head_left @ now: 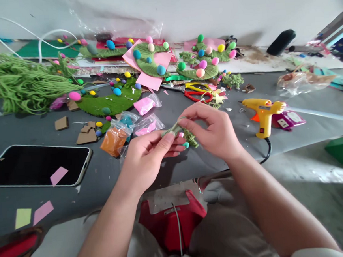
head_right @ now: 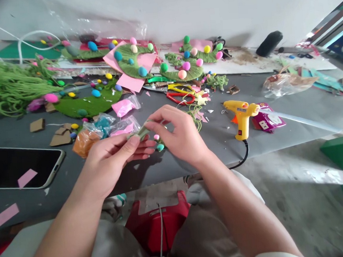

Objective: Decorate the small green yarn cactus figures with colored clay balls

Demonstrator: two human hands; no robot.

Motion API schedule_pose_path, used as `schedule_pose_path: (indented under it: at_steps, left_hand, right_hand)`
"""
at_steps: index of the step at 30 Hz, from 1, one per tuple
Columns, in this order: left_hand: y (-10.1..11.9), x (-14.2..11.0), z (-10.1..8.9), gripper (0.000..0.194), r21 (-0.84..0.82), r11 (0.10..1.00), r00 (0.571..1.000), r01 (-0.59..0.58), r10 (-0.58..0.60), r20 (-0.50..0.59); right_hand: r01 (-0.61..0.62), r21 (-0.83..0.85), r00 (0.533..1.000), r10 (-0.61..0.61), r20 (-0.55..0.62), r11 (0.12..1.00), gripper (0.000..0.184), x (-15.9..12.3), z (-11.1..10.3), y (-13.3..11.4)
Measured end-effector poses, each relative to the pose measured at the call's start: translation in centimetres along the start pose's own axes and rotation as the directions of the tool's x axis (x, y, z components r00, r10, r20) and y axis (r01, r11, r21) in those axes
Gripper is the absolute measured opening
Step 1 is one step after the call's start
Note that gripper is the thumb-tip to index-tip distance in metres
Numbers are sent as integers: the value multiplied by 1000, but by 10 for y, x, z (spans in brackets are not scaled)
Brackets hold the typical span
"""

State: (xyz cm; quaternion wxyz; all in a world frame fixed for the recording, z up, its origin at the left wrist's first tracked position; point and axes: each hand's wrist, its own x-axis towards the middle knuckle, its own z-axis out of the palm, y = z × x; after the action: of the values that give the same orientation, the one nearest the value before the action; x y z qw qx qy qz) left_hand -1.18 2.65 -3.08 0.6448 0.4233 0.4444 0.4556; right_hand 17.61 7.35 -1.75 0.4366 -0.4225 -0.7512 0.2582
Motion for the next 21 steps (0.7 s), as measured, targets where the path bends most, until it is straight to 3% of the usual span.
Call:
schedule_pose_path:
  at_steps: [4, 9, 14, 21]
  left_hand:
    - [3, -2, -1, 35, -10, 1000, 995, 19, -18, 95]
    - [3, 0, 1, 25, -104, 995, 971, -10, 34, 236]
    - [-1, 1, 0, 25, -145, 989, 993, 1, 16, 114]
    - [2, -1, 2, 26, 33, 999, 1000, 2, -3, 27]
  right_hand:
    - [-58, 38, 995, 61, -79, 998, 13, 1, -1, 4]
    - [-41, 105, 995, 31, 93, 994, 28, -4, 7, -4]
    - [44, 55, 982, -54, 183, 997, 19, -6, 3, -4]
    - [127, 15, 965, -127, 229, 992, 11, -2, -13, -2]
